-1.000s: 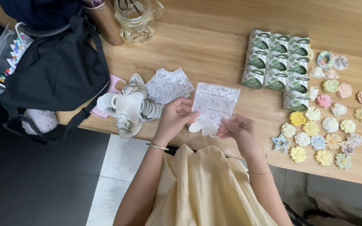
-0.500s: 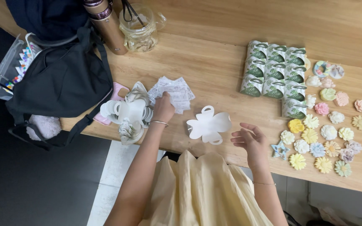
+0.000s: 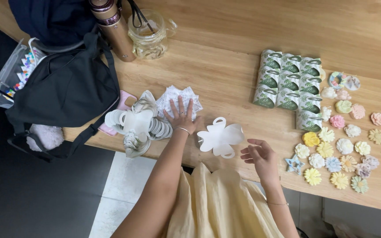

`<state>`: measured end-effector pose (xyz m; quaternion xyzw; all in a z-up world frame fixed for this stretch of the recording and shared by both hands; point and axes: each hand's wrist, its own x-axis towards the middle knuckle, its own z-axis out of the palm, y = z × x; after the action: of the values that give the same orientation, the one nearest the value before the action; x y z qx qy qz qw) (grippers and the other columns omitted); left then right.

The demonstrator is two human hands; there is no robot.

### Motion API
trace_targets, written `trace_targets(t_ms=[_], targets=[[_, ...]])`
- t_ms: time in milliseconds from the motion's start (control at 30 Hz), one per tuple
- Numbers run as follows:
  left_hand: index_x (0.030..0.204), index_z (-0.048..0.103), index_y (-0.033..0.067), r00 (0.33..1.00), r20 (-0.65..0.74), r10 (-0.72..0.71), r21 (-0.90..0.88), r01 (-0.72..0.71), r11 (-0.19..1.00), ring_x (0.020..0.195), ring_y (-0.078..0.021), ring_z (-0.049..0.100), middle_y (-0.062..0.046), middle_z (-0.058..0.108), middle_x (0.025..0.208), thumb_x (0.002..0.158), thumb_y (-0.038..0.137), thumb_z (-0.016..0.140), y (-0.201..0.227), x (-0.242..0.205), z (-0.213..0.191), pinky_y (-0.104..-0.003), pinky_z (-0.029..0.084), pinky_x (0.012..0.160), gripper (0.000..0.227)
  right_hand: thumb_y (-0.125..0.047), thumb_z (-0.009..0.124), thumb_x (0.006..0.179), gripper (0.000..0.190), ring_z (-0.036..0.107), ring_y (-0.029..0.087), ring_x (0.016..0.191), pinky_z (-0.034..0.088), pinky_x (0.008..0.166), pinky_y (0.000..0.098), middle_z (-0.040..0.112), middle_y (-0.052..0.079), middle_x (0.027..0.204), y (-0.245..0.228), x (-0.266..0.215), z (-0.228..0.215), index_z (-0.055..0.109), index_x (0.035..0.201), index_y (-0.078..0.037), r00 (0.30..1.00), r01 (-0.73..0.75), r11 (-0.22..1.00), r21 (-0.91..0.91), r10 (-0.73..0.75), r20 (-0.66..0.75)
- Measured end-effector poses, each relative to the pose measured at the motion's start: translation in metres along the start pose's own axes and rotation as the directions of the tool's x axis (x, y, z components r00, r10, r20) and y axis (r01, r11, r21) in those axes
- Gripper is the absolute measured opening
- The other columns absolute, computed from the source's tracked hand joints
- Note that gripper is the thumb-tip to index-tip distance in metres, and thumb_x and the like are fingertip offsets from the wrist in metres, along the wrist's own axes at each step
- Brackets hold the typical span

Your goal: The recorder is packaging small decorative flower-shaped objects into small boxes and bags.

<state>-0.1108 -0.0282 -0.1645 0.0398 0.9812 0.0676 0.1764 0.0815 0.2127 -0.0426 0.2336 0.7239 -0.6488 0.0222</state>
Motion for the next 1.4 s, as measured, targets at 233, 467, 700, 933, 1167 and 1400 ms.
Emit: trace_targets(t_ms=[233,467,700,933,1167,1400], targets=[[0.162,-0.008,0.0422,0.983,0.180,-0.031,-0.013,0.034,0.999,0.152,-0.0430,-0.029,-0.006,-0.028,0.170,0.090,0.081,0.035,-0.001,0.007,-0.022,-0.080,-0.010,0.112,0.092,-0.018,0.072,0.090,0.036,0.075,0.024,0.094,0.059,0.080,0.0366,0.077,0.014,0.099,0.026,0.009,0.006,0.063,0.124,-0.008,0.979,0.185,0.909,-0.373,-0.201,-0.004],[0.144,0.054,0.0279,0.992,0.121,-0.029,-0.321,0.067,0.945,0.150,-0.0485,0.018,-0.020,0.024,0.162,0.094,0.063,0.054,-0.021,0.020,-0.060,-0.081,0.009,0.111,0.061,-0.020,0.091,0.058,0.073,0.045,0.037,0.124,0.041,0.097,0.0540,0.055,0.018,0.133,-0.003,-0.005,0.033,0.068,0.127,-0.030,0.860,0.492,0.370,-0.788,-0.349,0.373],[0.121,0.066,0.0153,0.745,-0.659,0.108,-0.296,-0.388,0.873,0.119,-0.0292,0.060,-0.008,0.065,0.119,0.091,0.016,0.068,-0.053,-0.103,-0.083,-0.059,0.033,0.117,0.031,-0.012,0.079,0.070,0.050,0.058,0.018,0.122,0.037,0.099,0.0550,0.070,-0.002,0.121,0.059,0.034,0.036,0.071,0.118,-0.024,0.663,0.715,0.138,-0.685,-0.442,0.604],[0.132,0.063,0.0139,0.673,-0.721,-0.161,-0.388,-0.200,0.900,0.125,-0.0362,0.055,-0.013,0.057,0.135,0.092,0.021,0.069,-0.115,-0.185,-0.092,-0.051,0.038,0.111,0.041,-0.009,0.074,0.084,0.019,0.071,0.021,0.093,0.047,0.093,0.0405,0.077,0.001,0.096,-0.020,0.010,0.033,0.080,0.098,-0.019,0.760,0.607,0.332,-0.722,-0.510,0.404],[0.138,0.057,0.0093,0.699,-0.688,-0.193,-0.458,-0.213,0.863,0.127,-0.0522,0.044,-0.035,0.039,0.142,0.091,0.025,0.075,-0.133,-0.178,-0.073,-0.056,0.039,0.104,0.053,0.010,0.073,0.080,0.030,0.069,0.029,0.102,0.054,0.081,0.0375,0.073,0.010,0.115,-0.125,-0.019,0.119,0.072,0.105,-0.007,0.514,0.826,0.389,-0.408,-0.817,0.262],[0.128,0.047,-0.0041,0.725,-0.632,-0.274,-0.544,-0.162,0.824,0.124,-0.0497,0.052,-0.031,0.047,0.142,0.089,0.004,0.065,-0.144,-0.164,-0.032,-0.051,0.044,0.104,0.044,0.008,0.071,0.056,0.049,0.051,0.033,0.137,0.042,0.109,0.0515,0.065,0.018,0.136,-0.135,0.012,0.240,0.063,0.102,-0.002,0.025,0.999,-0.003,-0.042,-0.746,0.665]])
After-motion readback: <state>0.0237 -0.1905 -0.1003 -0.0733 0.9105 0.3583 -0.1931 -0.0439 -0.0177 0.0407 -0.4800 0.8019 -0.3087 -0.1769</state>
